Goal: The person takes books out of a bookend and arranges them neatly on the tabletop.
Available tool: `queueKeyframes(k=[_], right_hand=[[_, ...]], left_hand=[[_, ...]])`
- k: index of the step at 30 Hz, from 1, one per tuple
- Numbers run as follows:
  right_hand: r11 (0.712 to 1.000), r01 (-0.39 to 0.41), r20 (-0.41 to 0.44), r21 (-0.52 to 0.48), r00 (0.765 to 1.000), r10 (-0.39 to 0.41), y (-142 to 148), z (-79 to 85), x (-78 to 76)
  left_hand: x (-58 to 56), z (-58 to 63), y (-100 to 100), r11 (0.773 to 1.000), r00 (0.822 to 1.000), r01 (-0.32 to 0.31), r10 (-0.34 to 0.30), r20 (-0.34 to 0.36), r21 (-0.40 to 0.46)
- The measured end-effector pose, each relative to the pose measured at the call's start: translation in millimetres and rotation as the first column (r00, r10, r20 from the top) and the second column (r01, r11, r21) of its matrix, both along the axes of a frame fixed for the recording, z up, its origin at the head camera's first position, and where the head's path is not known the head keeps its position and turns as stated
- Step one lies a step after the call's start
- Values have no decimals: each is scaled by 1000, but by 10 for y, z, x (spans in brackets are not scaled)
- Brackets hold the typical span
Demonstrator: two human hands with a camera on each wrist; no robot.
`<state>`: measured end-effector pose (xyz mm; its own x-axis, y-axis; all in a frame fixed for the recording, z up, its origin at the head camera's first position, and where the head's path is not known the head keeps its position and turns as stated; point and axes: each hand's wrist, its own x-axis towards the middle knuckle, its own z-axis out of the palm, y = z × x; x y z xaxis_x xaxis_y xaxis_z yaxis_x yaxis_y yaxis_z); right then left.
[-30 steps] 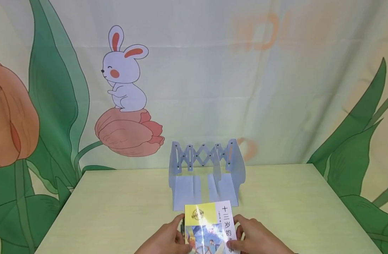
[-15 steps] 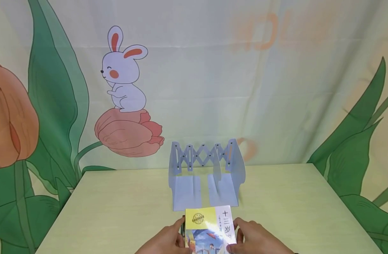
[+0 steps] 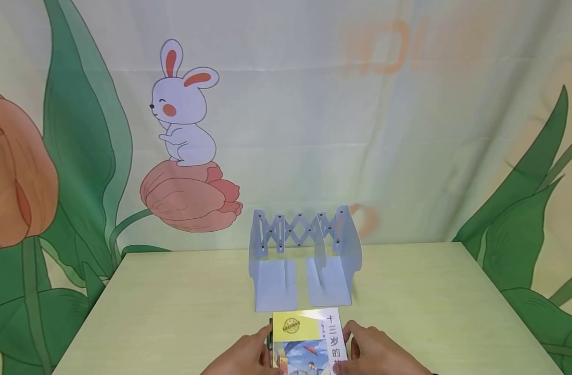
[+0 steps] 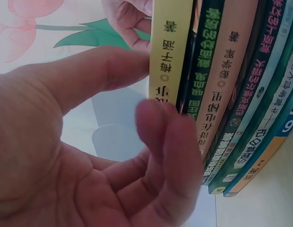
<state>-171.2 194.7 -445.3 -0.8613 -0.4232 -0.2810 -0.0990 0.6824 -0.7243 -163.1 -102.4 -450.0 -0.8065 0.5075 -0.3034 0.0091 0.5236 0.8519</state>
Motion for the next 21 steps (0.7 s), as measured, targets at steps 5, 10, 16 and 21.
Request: queueKeyframes(k=[5, 10, 16, 21], right_hand=[[1000, 3, -40, 20, 999, -2, -4, 11, 11], [998, 38, -141, 47, 990, -31, -47, 81, 28], [993, 96, -531, 61, 846, -49, -136, 143, 80], [997, 3, -770, 83, 635, 62, -172, 116, 113]], left_hand=[[5, 10, -11, 1000, 999, -8, 7, -45, -23], [31, 117, 29, 984, 976, -122, 96, -194, -127], [121, 225, 144, 947, 812, -240, 76, -578, -213], [175, 189, 201, 911, 527, -324, -50, -849, -254]])
